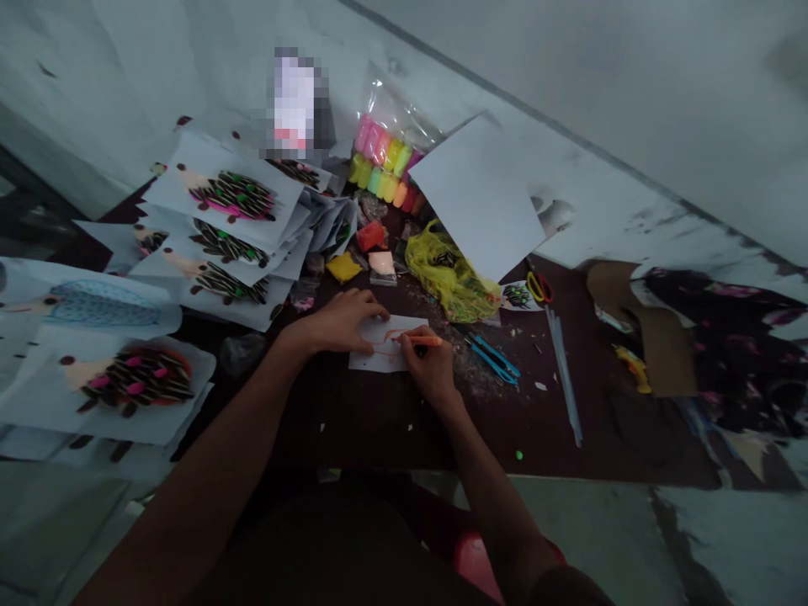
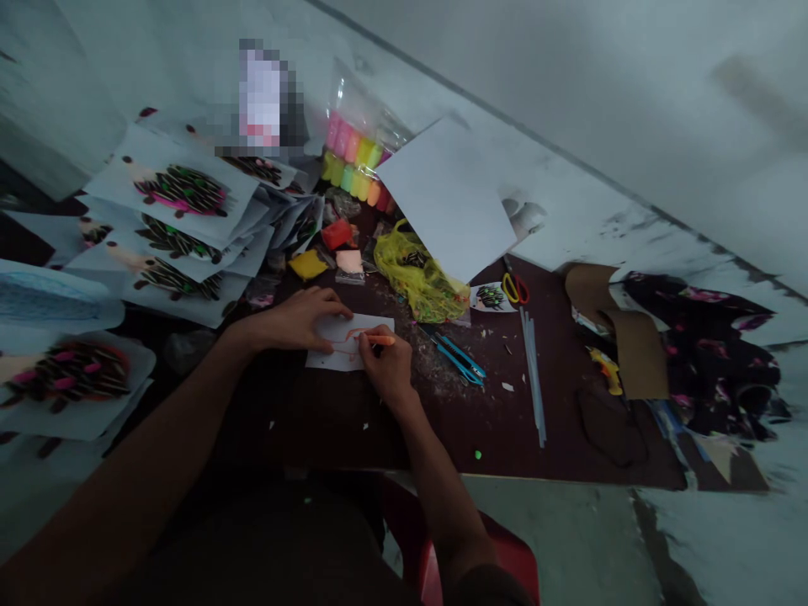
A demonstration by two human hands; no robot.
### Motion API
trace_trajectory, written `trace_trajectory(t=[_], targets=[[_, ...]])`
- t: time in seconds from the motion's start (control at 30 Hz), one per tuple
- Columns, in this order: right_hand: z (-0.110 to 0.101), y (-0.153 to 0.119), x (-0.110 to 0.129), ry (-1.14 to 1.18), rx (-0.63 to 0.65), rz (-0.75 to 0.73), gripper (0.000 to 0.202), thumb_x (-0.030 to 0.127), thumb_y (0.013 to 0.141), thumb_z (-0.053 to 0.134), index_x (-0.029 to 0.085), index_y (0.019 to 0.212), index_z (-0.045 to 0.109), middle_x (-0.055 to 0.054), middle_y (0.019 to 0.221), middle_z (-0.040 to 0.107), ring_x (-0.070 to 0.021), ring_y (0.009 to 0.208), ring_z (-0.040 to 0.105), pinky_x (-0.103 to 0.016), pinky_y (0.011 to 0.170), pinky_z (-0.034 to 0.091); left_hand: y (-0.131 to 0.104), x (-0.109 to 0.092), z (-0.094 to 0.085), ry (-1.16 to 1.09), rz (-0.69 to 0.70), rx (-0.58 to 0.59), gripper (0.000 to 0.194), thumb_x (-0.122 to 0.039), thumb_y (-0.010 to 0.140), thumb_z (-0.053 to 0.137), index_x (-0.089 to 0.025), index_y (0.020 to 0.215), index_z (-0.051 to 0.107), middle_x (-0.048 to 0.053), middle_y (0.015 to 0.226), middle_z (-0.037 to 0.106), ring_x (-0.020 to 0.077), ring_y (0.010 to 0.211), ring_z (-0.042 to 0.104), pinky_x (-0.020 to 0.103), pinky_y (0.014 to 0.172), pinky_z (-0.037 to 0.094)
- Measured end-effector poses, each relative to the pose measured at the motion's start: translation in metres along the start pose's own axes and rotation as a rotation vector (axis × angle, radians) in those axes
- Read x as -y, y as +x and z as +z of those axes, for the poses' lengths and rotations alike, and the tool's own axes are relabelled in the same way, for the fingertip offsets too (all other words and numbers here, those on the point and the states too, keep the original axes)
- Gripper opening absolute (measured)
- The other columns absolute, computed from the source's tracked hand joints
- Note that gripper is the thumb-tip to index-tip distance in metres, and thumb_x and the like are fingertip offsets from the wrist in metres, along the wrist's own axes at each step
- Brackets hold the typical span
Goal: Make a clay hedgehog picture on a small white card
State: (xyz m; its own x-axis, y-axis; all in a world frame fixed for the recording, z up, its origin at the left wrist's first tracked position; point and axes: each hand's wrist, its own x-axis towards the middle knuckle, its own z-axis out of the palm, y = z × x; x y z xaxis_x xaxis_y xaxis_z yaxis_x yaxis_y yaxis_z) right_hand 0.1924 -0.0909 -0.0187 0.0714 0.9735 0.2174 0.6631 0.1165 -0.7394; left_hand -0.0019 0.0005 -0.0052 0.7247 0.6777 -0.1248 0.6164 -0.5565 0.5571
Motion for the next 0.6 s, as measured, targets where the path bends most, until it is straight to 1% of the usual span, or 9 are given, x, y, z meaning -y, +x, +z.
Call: trace_trajectory(t=[0.13, 0.33, 0.6], targets=[[0.0, -0.0002, -0.0001, -0.008, -0.007, -0.002, 0.022, 0.036, 0.089, 0.057, 0.022, 0.076, 0.067, -0.002, 0.07, 0.071, -0.0149, 0.058, 0.062, -0.025, 0.056, 0.045, 0.0001, -0.0006, -0.0014, 0.002, 0.001, 0.012, 0.056, -0.038, 0.069, 0.075, -0.028, 0.124, 0.066, 0.006, 0.123, 0.06, 0.0293, 0.115, 0.053, 0.039, 0.099, 0.04], [0.0016, -0.0012, -0.0022, -0.024, -0.007, -0.016, 0.023, 0.037, 0.089, 0.056, 0.023, 0.075, 0.067, -0.001, 0.07, 0.07, -0.0154, 0.06, 0.063, -0.026, 0.06, 0.048, -0.0014, 0.0008, -0.0033, 0.002, 0.019, 0.036, 0.061, -0.039, 0.068, 0.076, -0.027, 0.127, 0.064, 0.006, 0.126, 0.058, 0.0306, 0.118, 0.051, 0.04, 0.102, 0.039], [0.0014, -0.0018, -0.0012, -0.038, -0.007, -0.029, 0.023, 0.036, 0.09, 0.055, 0.022, 0.074, 0.065, -0.001, 0.069, 0.069, -0.0151, 0.06, 0.062, -0.026, 0.06, 0.047, -0.0023, 0.0007, -0.0041, 0.006, 0.018, 0.056, 0.064, -0.038, 0.069, 0.076, -0.026, 0.13, 0.062, 0.007, 0.127, 0.057, 0.0304, 0.118, 0.05, 0.041, 0.102, 0.038]])
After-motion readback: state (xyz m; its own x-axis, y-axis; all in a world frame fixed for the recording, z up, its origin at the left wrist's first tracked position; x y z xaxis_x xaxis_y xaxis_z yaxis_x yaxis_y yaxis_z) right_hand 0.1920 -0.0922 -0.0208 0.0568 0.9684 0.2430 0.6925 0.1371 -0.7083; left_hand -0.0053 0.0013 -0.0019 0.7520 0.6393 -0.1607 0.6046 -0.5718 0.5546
